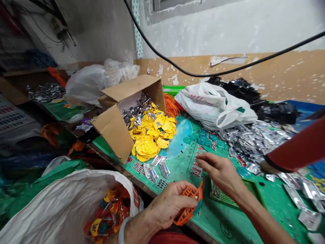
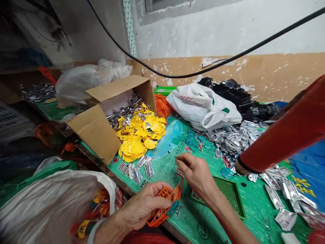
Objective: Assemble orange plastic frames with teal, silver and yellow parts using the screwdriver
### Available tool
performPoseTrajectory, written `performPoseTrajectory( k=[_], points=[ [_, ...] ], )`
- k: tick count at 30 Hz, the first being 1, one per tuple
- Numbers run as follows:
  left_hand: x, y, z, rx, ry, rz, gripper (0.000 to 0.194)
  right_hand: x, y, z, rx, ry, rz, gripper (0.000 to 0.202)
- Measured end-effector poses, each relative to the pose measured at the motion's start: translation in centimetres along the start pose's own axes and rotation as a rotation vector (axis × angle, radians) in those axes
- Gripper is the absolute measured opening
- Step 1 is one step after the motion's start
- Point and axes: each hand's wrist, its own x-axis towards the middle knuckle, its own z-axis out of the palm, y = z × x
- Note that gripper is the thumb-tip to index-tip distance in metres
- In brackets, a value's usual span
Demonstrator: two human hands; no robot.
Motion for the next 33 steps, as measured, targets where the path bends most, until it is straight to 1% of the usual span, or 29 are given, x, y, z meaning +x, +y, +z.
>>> performPoseTrajectory(
  k=[3,6,8,11,14,17,25,30,33],
  points=[
    [-1.5,0.2,-0.5,0.142,-0.026,-0.035,0.029,3.3,-1.4,2.9,-0.047,-0.203,-0.037,0.017],
    [-2.8,0.6,-1.2,0.278,-0.1,-0.056,0.029,4.3,-2.1,6.1,-0.169,-0.376,-0.012,0.018],
    [-3.6,0.9,-1.7,0.324,-0.131,-0.071,0.028,4.2,-2.2,7.7,-0.272,-0.433,0.033,0.021],
    [-4.3,1.3,-2.3,0.351,-0.139,-0.1,0.026,3.8,-2.3,9.2,-0.392,-0.455,0.102,0.029],
    [-4.5,1.5,-2.7,0.378,-0.167,-0.096,0.024,3.7,-2.1,9.7,-0.446,-0.461,0.143,0.031],
    [-4.5,1.8,-2.9,0.389,-0.179,-0.074,0.023,3.9,-1.7,9.7,-0.454,-0.47,0.165,0.032],
    [-4.2,1.3,-3.2,0.308,-0.104,-0.028,0.028,3.6,-1.2,9.3,-0.404,-0.447,0.147,0.033],
    [-4.4,1.5,-3.0,0.272,-0.108,-0.064,0.032,3.9,-0.9,9.0,-0.332,-0.482,0.152,0.033],
    [-4.5,1.7,-3.0,0.232,-0.07,-0.035,0.033,4.3,-0.7,8.8,-0.256,-0.49,0.185,0.033]
  ],
)
